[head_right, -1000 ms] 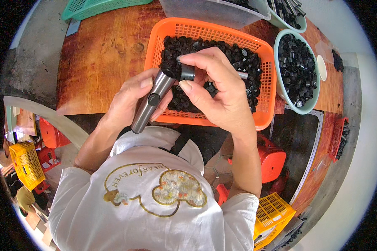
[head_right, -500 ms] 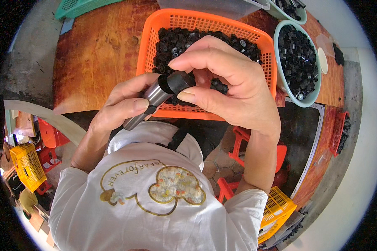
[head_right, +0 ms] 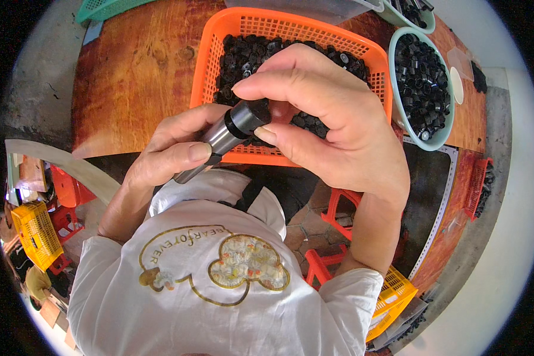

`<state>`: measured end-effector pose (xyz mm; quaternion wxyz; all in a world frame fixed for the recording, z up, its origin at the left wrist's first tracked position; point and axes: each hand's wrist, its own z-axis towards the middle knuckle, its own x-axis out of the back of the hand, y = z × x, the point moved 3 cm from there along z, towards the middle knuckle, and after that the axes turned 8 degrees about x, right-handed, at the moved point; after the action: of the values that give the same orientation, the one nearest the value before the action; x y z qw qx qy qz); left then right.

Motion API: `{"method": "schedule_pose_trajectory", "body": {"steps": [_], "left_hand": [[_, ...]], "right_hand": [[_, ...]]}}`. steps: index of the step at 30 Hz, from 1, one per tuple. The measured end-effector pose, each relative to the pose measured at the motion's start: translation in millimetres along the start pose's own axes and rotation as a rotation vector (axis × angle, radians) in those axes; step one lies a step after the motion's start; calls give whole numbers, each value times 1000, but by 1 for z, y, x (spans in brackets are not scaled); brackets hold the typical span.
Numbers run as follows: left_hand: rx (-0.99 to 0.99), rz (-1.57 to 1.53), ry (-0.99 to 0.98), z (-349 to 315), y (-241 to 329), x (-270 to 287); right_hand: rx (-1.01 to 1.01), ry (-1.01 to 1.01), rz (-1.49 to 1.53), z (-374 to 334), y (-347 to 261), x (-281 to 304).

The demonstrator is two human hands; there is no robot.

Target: The person repeatedly picks small black plastic components from an orange basket and inserts them into a cylindrical metal tube, then secures them by pressing or rotating. The person also uses a second metal rod to push components into place and places finished assemblies into a green basket.

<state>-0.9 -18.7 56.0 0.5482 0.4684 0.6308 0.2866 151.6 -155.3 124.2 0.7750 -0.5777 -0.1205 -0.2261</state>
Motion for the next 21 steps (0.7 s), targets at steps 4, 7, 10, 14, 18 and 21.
{"method": "schedule_pose_trajectory", "body": {"steps": [4,7,10,14,18,21], "left_hand": [[-33,20,0,1,-1,-1],[-60,21,16,1,-4,-2],[-79,33,13,1,-5,-3],[-107,40,-17,1,-5,-2],[-149,61,-27,3,-3,-3],[-179,59,-35,3,-2,-3]], "right_hand": [[29,-31,-67,4,-6,4],[60,-54,-124,7,-10,6],[82,-88,-175,10,-12,7],[58,-113,-181,13,-13,7],[55,-127,-190,16,-15,6],[36,-136,-199,18,-18,4]]}}
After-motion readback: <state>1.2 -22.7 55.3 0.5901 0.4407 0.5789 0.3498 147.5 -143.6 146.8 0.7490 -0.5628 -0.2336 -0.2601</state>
